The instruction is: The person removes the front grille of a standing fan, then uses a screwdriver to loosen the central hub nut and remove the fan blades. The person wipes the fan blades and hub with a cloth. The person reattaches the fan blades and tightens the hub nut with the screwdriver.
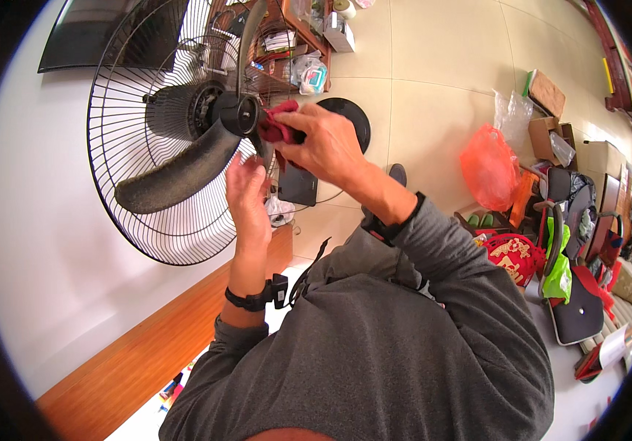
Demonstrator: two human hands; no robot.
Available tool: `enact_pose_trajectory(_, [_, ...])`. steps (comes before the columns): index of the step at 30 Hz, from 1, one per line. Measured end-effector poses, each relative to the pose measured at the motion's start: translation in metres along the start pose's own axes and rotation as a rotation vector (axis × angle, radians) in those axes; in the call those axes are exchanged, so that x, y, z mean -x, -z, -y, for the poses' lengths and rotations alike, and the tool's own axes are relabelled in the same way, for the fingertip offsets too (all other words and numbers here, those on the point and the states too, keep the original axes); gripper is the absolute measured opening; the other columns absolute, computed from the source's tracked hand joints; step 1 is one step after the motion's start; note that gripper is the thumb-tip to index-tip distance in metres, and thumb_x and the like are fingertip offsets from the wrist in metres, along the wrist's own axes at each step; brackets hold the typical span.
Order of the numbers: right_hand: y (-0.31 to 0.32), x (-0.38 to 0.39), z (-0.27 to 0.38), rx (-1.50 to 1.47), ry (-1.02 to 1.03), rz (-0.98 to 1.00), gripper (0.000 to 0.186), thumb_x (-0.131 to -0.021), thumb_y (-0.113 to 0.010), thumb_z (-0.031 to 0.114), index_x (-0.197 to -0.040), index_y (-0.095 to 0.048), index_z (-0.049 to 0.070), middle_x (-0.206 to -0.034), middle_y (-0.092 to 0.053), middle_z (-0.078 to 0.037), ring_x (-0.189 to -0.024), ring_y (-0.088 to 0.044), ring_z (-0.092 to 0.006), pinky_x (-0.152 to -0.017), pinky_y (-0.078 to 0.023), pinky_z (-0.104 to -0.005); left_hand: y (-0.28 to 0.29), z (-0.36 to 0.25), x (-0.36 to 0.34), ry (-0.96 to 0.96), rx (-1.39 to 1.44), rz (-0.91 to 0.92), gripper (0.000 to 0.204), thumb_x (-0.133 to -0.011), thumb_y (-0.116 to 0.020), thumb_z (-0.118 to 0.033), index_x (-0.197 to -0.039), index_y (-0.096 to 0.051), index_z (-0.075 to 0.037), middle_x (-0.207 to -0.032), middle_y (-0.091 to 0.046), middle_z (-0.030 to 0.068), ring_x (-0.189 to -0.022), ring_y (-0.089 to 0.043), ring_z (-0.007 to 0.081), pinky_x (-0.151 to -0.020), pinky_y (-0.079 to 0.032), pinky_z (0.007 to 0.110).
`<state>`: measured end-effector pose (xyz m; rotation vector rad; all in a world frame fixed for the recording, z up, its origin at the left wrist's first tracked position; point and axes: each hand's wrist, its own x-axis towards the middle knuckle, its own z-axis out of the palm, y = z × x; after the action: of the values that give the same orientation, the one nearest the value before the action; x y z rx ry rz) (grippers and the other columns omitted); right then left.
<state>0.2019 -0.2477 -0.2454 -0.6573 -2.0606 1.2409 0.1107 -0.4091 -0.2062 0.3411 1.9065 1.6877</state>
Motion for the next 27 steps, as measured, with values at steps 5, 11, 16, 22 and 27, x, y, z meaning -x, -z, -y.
enact_pose_trajectory(5, [-0.017, -0.033, -0.004, 0.139, 0.237, -0.062, 0.047, -0.077, -0.085, 0.024, -0.123, -0.078, 0.014, -0.099, -0.071, -0.011, -0.082, -0.072, -0.0322, -0.069, -0.058, -0.0418, -0.004, 0.003, -0.021, -0.421, -0.117, -0.011, 0.054, -0.106, -0.063, -0.017, -0.150, -0.043, 0.008, -0.151, -0.053, 0.0218, -0.132, -0.058, 0.0298, -0.117, -0.042, 0.041])
enact_pose_trajectory(11, [-0.024, -0.035, -0.002, -0.041, 0.145, 0.078, 0.048, -0.077, -0.082, 0.027, -0.121, -0.078, 0.009, -0.104, -0.075, -0.015, -0.085, -0.073, -0.0357, -0.075, -0.059, -0.0426, -0.005, 0.004, -0.037, -0.224, 0.065, -0.093, 0.077, -0.110, -0.051, -0.054, -0.156, -0.035, 0.006, -0.155, -0.050, 0.0214, -0.141, -0.053, 0.0352, -0.121, -0.041, 0.047])
enact_pose_trajectory(16, [-0.020, -0.037, 0.006, -0.350, -0.265, 0.352, 0.045, -0.081, -0.083, 0.021, -0.118, -0.076, -0.003, -0.093, -0.076, -0.015, -0.080, -0.074, -0.0229, -0.074, -0.059, -0.0348, -0.004, 0.003, -0.042, -0.160, -0.070, -0.149, 0.073, -0.111, -0.051, -0.052, -0.157, -0.039, 0.003, -0.156, -0.051, 0.0155, -0.136, -0.057, 0.0269, -0.114, -0.047, 0.040])
enact_pose_trajectory(22, [-0.017, -0.044, 0.019, -1.108, -0.784, 0.385, 0.024, -0.085, -0.082, 0.018, -0.100, -0.077, 0.000, -0.088, -0.075, -0.005, -0.073, -0.069, -0.0136, -0.069, -0.056, -0.0283, 0.001, 0.012, -0.043, -0.184, -0.092, -0.101, 0.071, -0.113, -0.043, -0.054, -0.156, -0.044, 0.003, -0.156, -0.051, 0.0126, -0.138, -0.055, 0.0223, -0.116, -0.044, 0.035])
enact_pose_trajectory(27, [-0.016, -0.052, 0.021, -1.509, -1.055, 0.391, 0.025, -0.090, -0.078, 0.031, -0.102, -0.068, 0.011, -0.091, -0.069, -0.002, -0.079, -0.069, -0.0167, -0.074, -0.056, -0.0299, 0.011, 0.032, -0.046, -0.084, -0.024, -0.076, 0.073, -0.114, -0.034, -0.057, -0.156, -0.044, 0.002, -0.157, -0.050, 0.0113, -0.139, -0.053, 0.0220, -0.117, -0.043, 0.034])
